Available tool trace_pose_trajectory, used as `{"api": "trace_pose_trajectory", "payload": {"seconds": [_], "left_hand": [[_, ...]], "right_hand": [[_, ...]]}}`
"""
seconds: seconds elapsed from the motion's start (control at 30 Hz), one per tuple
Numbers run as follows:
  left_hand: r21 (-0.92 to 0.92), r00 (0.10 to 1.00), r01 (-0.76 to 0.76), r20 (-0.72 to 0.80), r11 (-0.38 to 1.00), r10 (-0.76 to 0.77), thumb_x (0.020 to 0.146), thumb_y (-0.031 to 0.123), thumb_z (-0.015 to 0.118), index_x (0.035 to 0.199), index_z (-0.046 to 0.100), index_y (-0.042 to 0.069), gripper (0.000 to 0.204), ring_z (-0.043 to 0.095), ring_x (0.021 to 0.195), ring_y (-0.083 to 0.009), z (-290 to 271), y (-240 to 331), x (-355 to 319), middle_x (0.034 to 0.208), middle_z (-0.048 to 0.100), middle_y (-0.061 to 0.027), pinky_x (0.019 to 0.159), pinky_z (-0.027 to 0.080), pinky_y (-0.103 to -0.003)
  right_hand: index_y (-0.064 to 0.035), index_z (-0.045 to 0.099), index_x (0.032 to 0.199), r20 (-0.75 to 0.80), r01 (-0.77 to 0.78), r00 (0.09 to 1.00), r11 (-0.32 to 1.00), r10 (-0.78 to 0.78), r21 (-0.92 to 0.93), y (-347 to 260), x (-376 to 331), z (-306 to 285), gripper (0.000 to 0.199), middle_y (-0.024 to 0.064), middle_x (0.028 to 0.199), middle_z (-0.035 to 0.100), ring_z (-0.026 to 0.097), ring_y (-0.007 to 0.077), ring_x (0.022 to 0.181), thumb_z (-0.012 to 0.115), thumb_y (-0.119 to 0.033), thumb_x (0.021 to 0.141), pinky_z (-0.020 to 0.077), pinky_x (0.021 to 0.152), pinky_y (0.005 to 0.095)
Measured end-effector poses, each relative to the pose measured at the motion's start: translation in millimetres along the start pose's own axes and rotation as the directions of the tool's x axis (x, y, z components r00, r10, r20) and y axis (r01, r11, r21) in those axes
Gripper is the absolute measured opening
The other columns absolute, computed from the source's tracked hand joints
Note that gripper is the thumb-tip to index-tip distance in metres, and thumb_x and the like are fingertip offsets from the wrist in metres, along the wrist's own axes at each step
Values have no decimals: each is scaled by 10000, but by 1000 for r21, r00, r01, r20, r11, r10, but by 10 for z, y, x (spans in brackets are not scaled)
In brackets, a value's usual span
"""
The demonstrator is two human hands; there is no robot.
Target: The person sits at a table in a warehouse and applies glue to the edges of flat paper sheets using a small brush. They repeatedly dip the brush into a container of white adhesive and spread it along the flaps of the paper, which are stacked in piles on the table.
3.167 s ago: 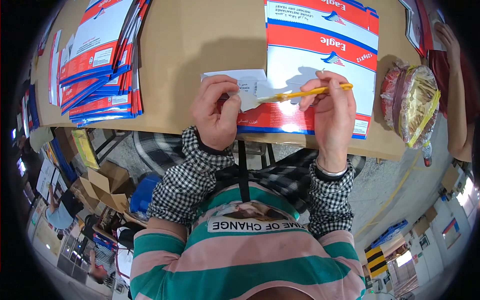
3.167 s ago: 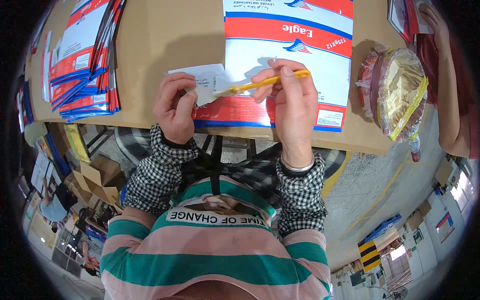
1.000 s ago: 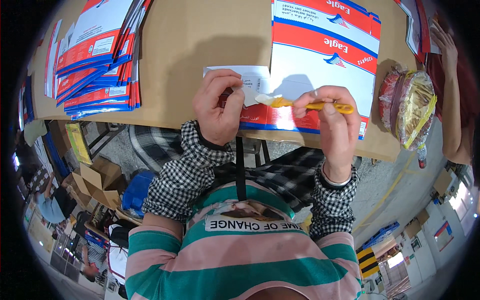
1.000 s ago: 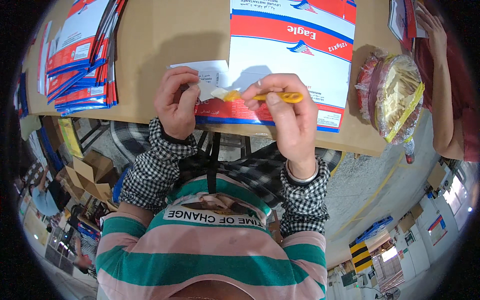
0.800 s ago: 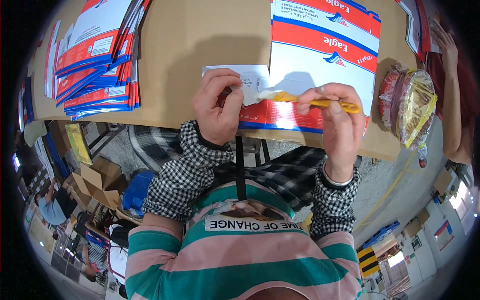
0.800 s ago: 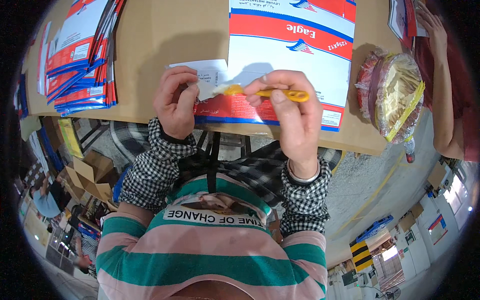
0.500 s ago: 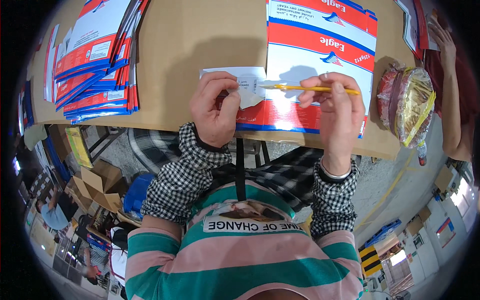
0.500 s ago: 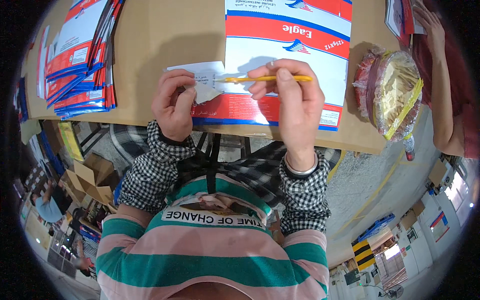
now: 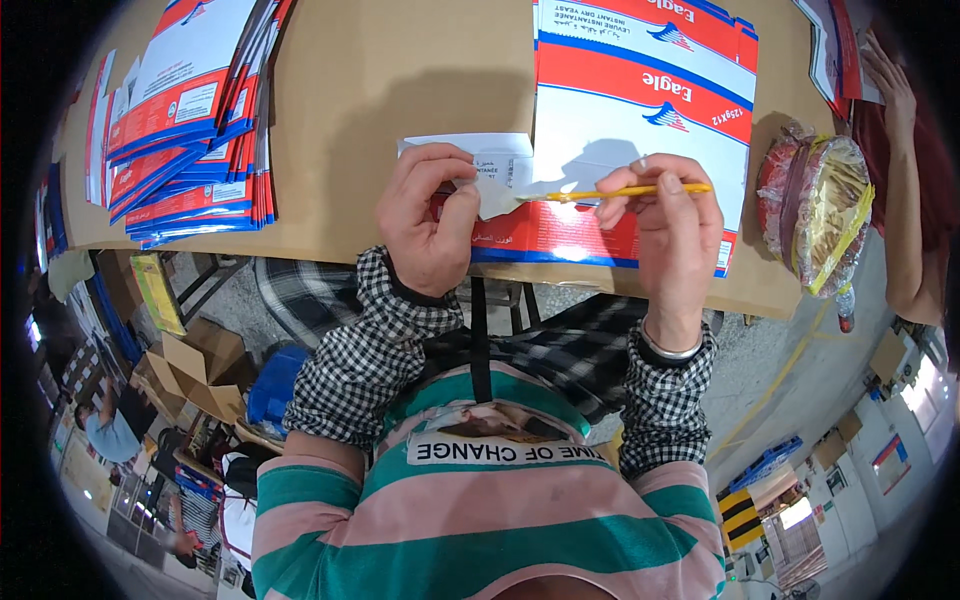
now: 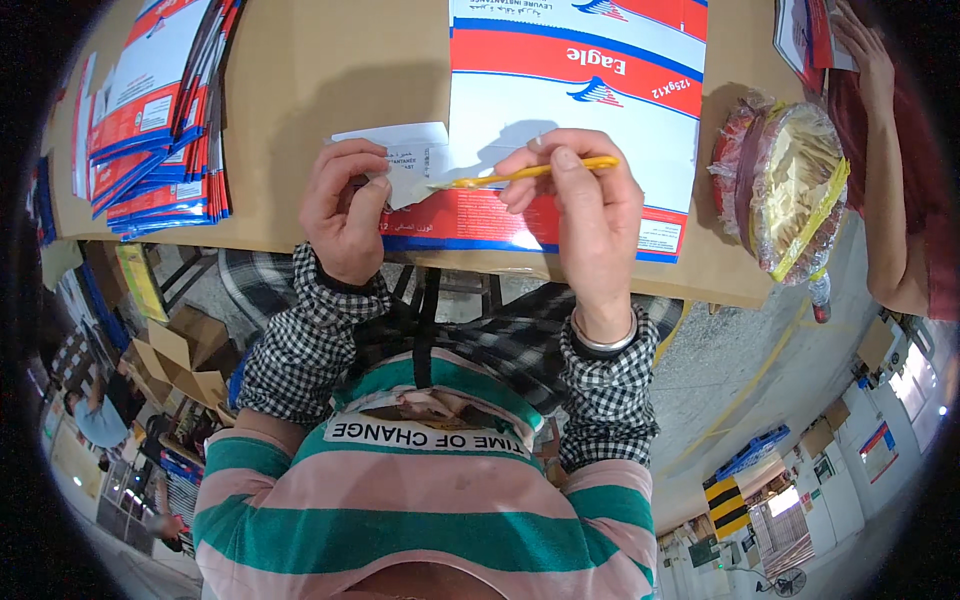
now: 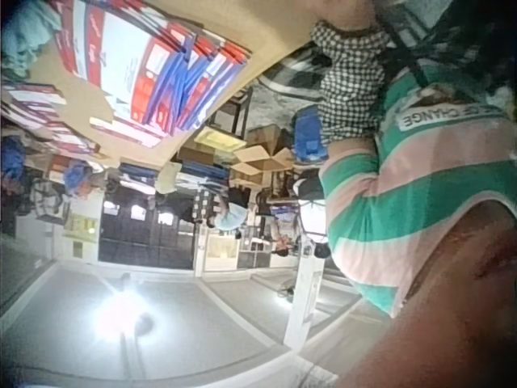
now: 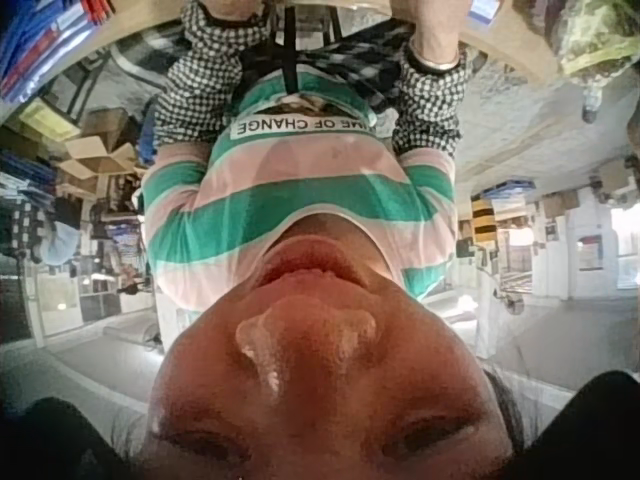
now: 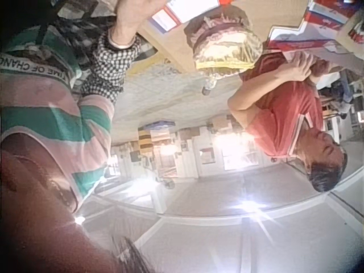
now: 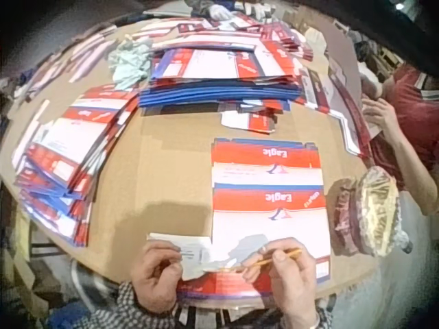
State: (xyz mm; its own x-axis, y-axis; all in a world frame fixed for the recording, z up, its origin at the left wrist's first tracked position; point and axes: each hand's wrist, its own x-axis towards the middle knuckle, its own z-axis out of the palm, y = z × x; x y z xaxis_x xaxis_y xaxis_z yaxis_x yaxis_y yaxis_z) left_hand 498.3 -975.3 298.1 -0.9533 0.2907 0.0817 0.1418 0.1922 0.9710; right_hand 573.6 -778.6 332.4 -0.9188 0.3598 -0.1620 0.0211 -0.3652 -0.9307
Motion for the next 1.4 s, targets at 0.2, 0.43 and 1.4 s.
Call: {"api": "trace_pose_trajectory", "payload": {"seconds": [0.2,0.43,1.4], "left_hand": [[-27,1000,-1,5,1000,2,727,-49,546,833,579,-38,111,551,740,-157,11,16,12,920,573,-109,643,451,-251],[-36,1000,18,10,999,-18,730,-46,548,838,581,-41,113,557,748,-157,11,25,9,924,573,-113,654,456,-248],[-17,1000,-21,-3,1000,21,729,-53,545,825,578,-37,102,569,719,-168,11,3,16,897,580,-109,637,466,-255]], "right_hand": [[33,490,1033,46,-7,999,1000,7,-2,8,7,44,196,206,895,624,592,181,712,366,-99,958,495,662,285],[29,491,1032,-24,9,1000,1000,-8,24,-37,22,50,197,205,891,625,593,183,704,382,-119,962,497,651,286],[20,504,1017,-12,16,1000,989,-18,-147,-77,110,136,171,168,894,633,596,136,694,415,-115,962,501,635,250]]}}
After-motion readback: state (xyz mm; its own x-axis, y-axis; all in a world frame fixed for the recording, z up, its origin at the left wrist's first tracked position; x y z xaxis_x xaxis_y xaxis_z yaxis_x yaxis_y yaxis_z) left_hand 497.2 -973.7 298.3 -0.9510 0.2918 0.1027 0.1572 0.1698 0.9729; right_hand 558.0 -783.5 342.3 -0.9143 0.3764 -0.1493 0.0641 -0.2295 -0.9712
